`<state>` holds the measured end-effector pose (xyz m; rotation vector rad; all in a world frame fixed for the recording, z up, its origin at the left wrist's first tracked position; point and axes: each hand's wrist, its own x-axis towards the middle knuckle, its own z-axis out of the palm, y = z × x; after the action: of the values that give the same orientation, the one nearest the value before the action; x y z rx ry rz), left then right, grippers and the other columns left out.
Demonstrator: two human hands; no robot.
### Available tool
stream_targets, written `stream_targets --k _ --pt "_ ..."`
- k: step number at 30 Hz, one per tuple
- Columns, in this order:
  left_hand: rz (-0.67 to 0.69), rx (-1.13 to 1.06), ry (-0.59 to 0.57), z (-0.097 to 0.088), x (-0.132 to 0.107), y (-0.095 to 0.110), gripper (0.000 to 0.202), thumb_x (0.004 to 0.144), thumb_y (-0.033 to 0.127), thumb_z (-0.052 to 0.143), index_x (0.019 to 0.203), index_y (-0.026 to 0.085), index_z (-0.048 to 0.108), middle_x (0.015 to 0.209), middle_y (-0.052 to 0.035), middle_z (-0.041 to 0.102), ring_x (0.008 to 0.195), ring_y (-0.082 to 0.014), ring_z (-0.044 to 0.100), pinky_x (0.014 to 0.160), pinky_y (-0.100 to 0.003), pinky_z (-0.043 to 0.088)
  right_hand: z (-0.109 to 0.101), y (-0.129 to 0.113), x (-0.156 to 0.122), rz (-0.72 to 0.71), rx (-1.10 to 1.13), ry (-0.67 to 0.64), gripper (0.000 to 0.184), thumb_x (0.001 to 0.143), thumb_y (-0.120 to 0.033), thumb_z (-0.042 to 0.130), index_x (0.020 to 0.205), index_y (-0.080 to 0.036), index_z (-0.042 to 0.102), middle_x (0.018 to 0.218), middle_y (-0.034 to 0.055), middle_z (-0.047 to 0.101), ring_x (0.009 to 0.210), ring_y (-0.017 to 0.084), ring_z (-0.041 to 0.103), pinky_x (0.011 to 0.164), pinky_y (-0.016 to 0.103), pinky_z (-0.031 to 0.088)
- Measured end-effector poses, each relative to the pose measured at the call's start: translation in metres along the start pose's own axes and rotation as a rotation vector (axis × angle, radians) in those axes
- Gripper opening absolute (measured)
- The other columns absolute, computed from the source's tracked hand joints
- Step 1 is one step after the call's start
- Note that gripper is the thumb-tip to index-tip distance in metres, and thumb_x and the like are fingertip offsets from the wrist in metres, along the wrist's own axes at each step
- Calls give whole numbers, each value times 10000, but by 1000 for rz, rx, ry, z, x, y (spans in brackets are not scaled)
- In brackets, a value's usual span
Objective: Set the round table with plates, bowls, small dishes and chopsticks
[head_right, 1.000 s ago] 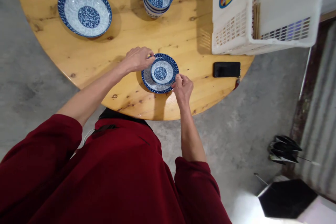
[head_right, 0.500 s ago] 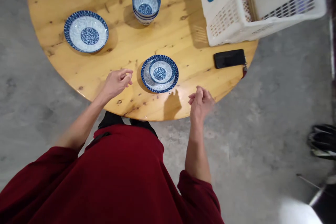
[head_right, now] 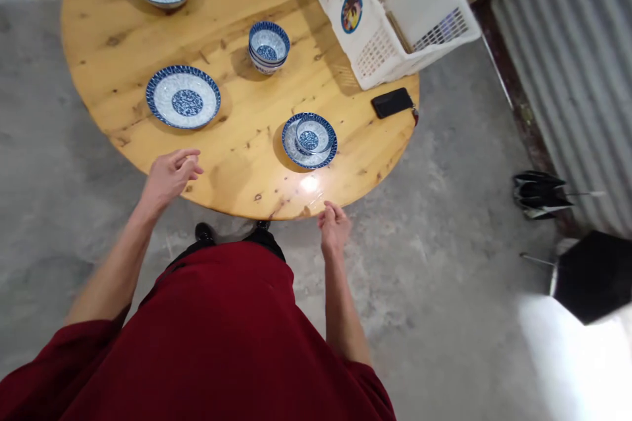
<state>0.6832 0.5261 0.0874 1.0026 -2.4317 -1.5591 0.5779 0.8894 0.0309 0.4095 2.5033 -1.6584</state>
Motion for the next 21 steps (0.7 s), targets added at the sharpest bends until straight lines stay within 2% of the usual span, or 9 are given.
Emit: stream_targets --k 2,5,9,12,16,21 --pt "-30 1 25 -30 -5 -19 379 890 397 514 1155 236 732 872 -50 788 786 -213 754 699 -287 581 28 -8 -26 -31 4 -70 419 781 -500 613 1016 -163 701 613 -41 616 493 121 484 513 268 398" --pt "-30 26 38 -65 -9 -44 393 883 410 514 1165 240 727 878 -43 792 787 -211 750 730 -288 579 67 -15 -61 -64 6 -155 387 818 -453 601 1029 -149 713 637 -30 632 509 118 482 531 270 404" --pt "13 64 6 -100 -12 -76 452 872 424 495 1185 193 725 877 -50 793 773 -215 746 739 -291 561 106 -18 -101 -42 17 -202 406 812 -458 595 1035 -143 719 630 -32 625 493 118 471 510 270 392" --pt "9 45 -6 -118 -7 -97 496 866 444 493 1202 159 720 869 -55 790 761 -215 740 747 -296 555 126 -25 -118 -33 8 -234 426 796 -462 593 1030 -134 729 627 -25 629 484 118 477 491 267 386" --pt "-2 1 -2 -128 3 -112 509 870 461 493 1203 151 721 871 -62 788 751 -214 736 750 -301 554 144 -44 -113 -73 5 -266 431 772 -454 601 1017 -122 727 620 -20 639 475 114 493 484 260 396" --pt "-17 9 -58 -128 18 -116 467 891 445 493 1199 186 730 863 -45 789 769 -209 746 752 -290 549 180 -74 -78 -130 3 -273 416 753 -426 596 1004 -122 726 605 -16 644 466 108 507 459 238 393"
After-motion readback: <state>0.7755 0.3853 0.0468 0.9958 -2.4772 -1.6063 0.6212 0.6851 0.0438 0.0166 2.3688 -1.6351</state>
